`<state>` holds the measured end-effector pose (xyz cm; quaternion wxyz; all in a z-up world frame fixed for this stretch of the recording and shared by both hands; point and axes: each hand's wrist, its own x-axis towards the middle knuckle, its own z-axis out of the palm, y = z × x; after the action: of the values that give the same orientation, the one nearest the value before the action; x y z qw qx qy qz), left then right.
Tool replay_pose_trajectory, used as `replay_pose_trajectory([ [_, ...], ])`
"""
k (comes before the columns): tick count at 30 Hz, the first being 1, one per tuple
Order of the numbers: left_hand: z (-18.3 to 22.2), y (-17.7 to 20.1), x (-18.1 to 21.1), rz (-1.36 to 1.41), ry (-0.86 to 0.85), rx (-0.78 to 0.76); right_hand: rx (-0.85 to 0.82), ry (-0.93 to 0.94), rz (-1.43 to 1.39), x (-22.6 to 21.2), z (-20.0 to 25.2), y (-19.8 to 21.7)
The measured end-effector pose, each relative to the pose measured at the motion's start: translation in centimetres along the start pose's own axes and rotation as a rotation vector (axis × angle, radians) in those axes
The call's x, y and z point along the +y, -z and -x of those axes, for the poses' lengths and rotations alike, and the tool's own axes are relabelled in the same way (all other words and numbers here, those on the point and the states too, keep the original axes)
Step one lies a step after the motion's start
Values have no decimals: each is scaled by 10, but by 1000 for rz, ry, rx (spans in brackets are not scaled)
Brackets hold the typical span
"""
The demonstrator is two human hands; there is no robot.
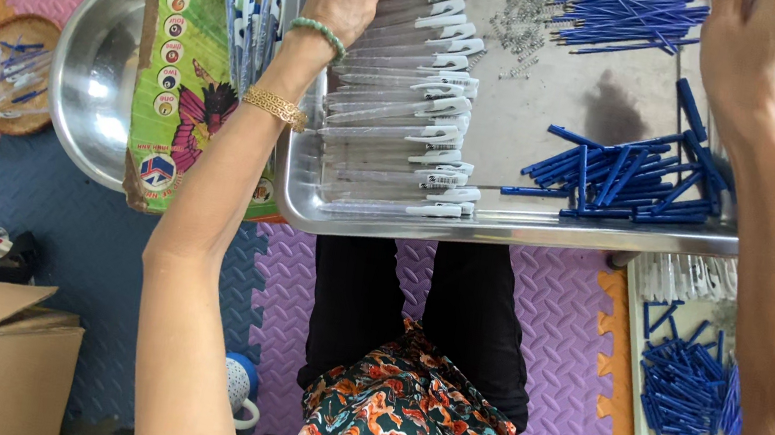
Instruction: The person assembles ballpoint pens by hand, inserting ink refills into pen barrels and capping them before placing them on a tray.
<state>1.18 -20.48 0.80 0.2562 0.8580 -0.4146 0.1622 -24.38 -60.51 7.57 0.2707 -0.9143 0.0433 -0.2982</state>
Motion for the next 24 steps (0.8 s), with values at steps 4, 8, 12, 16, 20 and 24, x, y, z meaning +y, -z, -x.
replay_pose_trajectory([
  [4,14,25,-25,-135,5,151,-122,1,2,-5,21,19],
  [8,70,96,-52,-193,183,145,-196,41,50,3,41,31],
  [12,92,98,-45,-180,271,129,-217,15,42,-20,37,21],
  [16,52,78,9,-317,112,-92,-290,-66,-182,-54,32,9],
  [20,11,3,6,-709,287,-528,-312,-58,-162,-67,40,16],
  [24,0,-35,-30,-716,214,-380,-340,-143,-127,-85,51,40],
])
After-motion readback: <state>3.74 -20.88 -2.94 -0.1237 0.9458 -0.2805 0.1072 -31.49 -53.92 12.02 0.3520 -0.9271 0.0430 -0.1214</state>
